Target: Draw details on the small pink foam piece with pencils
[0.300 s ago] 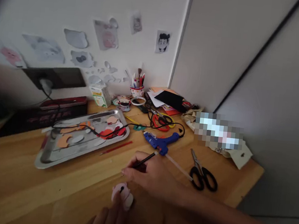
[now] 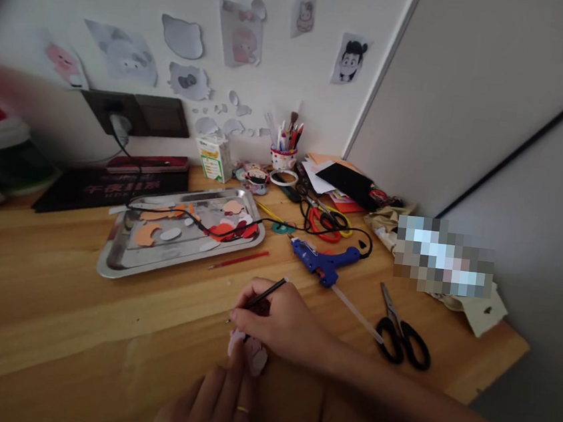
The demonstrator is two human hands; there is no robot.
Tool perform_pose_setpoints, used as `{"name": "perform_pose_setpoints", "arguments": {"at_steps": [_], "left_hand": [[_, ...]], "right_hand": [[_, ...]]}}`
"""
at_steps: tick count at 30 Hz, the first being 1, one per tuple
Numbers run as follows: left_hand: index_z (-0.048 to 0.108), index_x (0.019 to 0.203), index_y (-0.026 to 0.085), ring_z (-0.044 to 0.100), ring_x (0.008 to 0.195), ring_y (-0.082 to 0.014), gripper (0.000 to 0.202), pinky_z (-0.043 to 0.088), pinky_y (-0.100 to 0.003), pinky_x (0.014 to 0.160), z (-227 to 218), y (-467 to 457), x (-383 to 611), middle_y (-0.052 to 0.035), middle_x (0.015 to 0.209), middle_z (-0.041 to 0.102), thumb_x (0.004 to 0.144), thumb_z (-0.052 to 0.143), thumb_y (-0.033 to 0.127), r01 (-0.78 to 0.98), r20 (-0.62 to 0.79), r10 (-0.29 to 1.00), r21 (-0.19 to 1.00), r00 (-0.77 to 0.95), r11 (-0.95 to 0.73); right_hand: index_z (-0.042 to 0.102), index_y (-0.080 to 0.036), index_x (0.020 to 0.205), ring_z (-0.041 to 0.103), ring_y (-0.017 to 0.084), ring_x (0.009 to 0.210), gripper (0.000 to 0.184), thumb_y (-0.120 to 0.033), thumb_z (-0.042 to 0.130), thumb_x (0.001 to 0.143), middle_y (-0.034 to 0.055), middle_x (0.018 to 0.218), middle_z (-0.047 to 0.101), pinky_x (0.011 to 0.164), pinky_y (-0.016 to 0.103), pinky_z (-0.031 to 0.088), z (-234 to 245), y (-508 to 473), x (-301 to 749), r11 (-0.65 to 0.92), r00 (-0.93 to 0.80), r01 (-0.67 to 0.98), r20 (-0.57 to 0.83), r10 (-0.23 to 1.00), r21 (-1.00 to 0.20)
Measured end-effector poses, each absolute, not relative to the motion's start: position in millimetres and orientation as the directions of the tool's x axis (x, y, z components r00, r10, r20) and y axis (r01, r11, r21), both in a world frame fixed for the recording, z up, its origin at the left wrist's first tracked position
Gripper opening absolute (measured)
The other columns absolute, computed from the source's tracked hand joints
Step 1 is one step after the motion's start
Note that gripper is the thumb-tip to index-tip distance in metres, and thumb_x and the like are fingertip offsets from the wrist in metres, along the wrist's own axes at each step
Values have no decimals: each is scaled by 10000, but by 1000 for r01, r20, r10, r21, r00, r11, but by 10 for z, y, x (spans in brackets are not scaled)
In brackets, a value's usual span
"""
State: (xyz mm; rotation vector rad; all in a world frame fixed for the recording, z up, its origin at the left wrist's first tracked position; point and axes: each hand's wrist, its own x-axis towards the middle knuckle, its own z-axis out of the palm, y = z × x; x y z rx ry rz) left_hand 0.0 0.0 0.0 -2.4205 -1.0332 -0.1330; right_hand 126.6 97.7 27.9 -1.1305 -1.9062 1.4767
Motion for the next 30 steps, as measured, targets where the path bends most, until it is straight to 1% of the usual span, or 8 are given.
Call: {"name": "perform_pose_setpoints", "arguments": {"at_steps": [3,7,12,14,17,19,24,30], "left_hand": [[652,922,53,626,497,-127,380,448,-158,370,23,-3,0,-158,908,711,767,318,-43,688,264,641,-378,721,-619],[641,951,29,634,500,-131,407,453,-167,378,93,-4,-5,-172,903,708,769,288,-59,690,244,647,-326,722,-647],[626,982,47,638,527,-112,426,455,-150,404,175,22,-4,-123,893,721,768,275,-66,623,163,627,-452,762,-639],[629,965,28,632,516,-118,401,457,-156,399,145,39,-5,-138,872,722,765,292,-57,621,210,604,-471,769,-626],[649,861,0,565,408,-111,321,408,-164,324,56,58,-16,-178,790,720,767,343,-21,654,389,526,-427,757,-625],[656,833,-2,546,395,-109,284,400,-168,313,15,58,-25,-182,758,719,763,380,-1,666,435,508,-409,743,-623],[651,872,3,568,441,-116,309,433,-171,353,34,37,-34,-165,779,721,756,365,7,649,365,537,-408,760,-642],[649,857,-5,563,435,-126,335,425,-179,347,32,47,-35,-165,732,714,731,338,0,647,390,518,-411,761,-642]], "right_hand": [[453,-201,665,502,96,556,116,-120,533,646,-53,613,501,487,208,389,223,1004,1224,82,-549,307,-106,829,-948],[450,-195,657,471,85,541,106,-98,492,641,-56,600,477,476,196,364,172,1002,1203,99,-570,306,-99,816,-947],[449,-195,657,467,96,558,108,-96,486,677,-49,604,489,498,214,360,97,971,1249,153,-561,335,-66,826,-930],[456,-195,663,462,100,572,106,-101,498,690,-45,617,488,514,225,357,73,959,1276,183,-548,348,-42,835,-919],[462,-196,670,465,101,573,107,-110,510,711,-44,620,500,525,232,359,64,938,1297,206,-557,357,-30,830,-911],[461,-199,675,476,101,573,115,-107,513,721,-45,615,516,527,232,363,73,923,1296,212,-570,357,-32,821,-910],[455,-209,684,490,109,569,141,-82,502,722,-40,614,535,509,231,367,102,907,1277,212,-577,385,-55,815,-898],[459,-206,664,479,107,558,129,-105,524,711,-43,602,523,499,232,366,90,930,1279,233,-585,391,-45,809,-891]]}}
